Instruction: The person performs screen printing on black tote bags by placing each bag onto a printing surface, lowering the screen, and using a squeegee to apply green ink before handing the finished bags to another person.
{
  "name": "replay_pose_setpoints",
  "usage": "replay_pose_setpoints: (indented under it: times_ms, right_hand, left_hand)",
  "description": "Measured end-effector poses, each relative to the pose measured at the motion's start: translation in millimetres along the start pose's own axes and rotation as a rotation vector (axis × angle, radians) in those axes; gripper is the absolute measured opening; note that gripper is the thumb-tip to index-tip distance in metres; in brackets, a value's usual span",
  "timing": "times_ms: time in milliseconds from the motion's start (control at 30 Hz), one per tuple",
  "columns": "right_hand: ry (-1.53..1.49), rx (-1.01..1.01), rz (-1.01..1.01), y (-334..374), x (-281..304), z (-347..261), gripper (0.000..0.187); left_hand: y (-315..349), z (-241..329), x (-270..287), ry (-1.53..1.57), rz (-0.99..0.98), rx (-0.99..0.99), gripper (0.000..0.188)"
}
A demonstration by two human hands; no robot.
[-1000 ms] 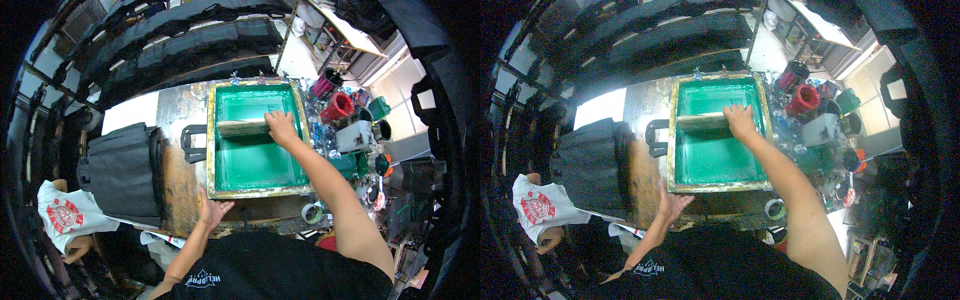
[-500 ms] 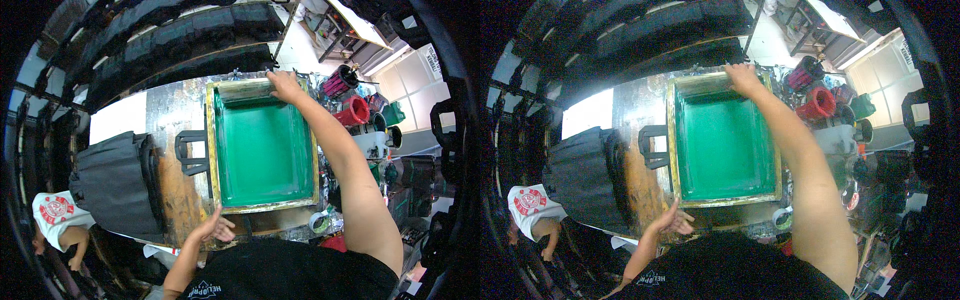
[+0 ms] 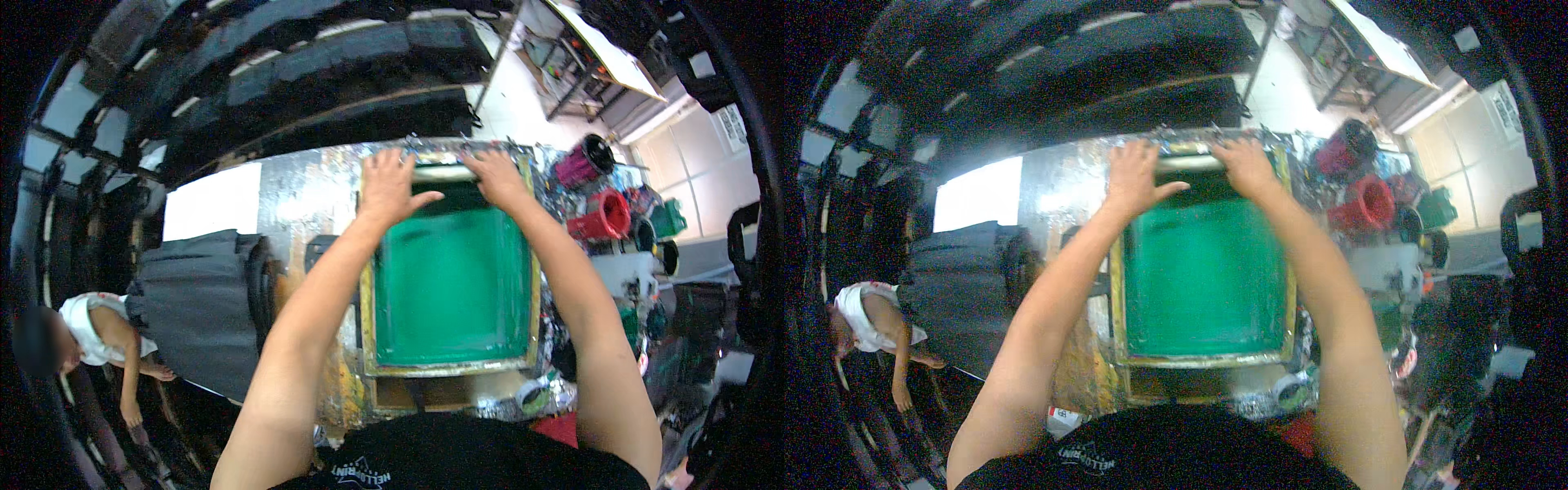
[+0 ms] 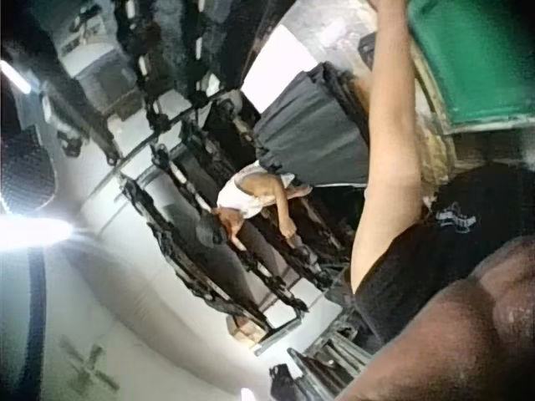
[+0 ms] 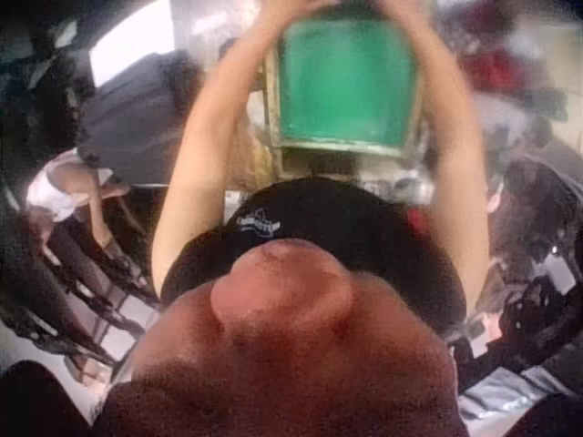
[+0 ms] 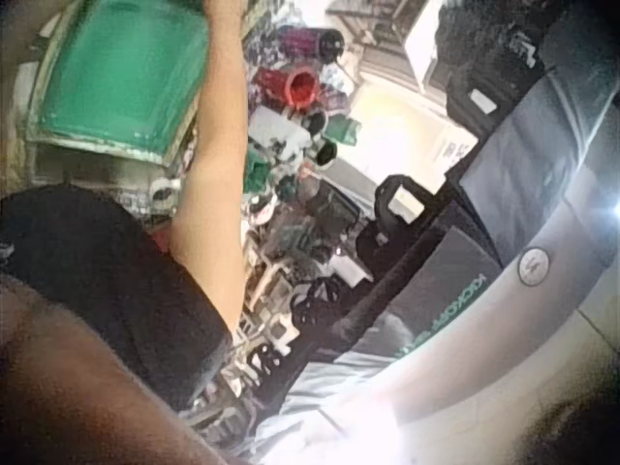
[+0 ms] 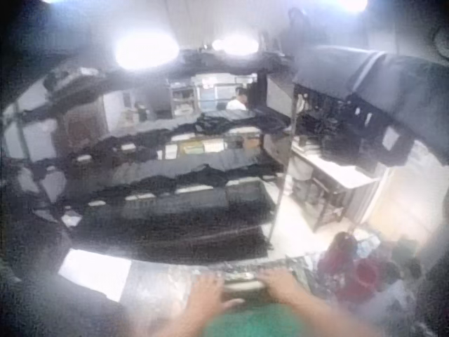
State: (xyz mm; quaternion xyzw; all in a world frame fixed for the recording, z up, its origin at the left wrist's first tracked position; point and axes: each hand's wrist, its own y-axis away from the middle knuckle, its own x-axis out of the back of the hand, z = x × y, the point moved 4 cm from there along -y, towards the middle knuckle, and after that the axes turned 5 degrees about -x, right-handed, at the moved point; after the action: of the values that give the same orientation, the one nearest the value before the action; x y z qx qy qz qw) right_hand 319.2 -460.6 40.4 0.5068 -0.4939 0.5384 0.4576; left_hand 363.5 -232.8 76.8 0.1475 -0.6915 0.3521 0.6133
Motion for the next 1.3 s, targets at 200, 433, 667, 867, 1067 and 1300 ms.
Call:
replay_pose_setpoints:
  times_ms: [200,433,667,867,1067,1300]
  right_hand:
    - [0.061,-0.155,-0.149,4,1,15,0.047]
    - [0.039,-0.174,-0.122,13,-1,14,0.046]
    - [0.012,-0.133,-0.032,47,-12,-1,0.043]
    - [-0.019,-0.117,-0.066,107,-3,-31,0.040]
    - [0.032,-0.151,-0.172,174,-5,-64,0.039]
    - [-0.066,-0.166,-0.192,263,11,-108,0.039]
  left_hand:
    - [-14,-4,-29,0.099,-0.080,0.045,0.081]
    - [-6,3,-34,0.168,0.073,0.079,0.077]
    - [25,21,-25,0.082,-0.087,0.080,0.084]
    - [81,54,0,0.076,-0.100,0.072,0.081]
    - [146,90,23,0.108,-0.073,0.052,0.079]
    - [223,137,55,0.093,-0.101,0.036,0.076]
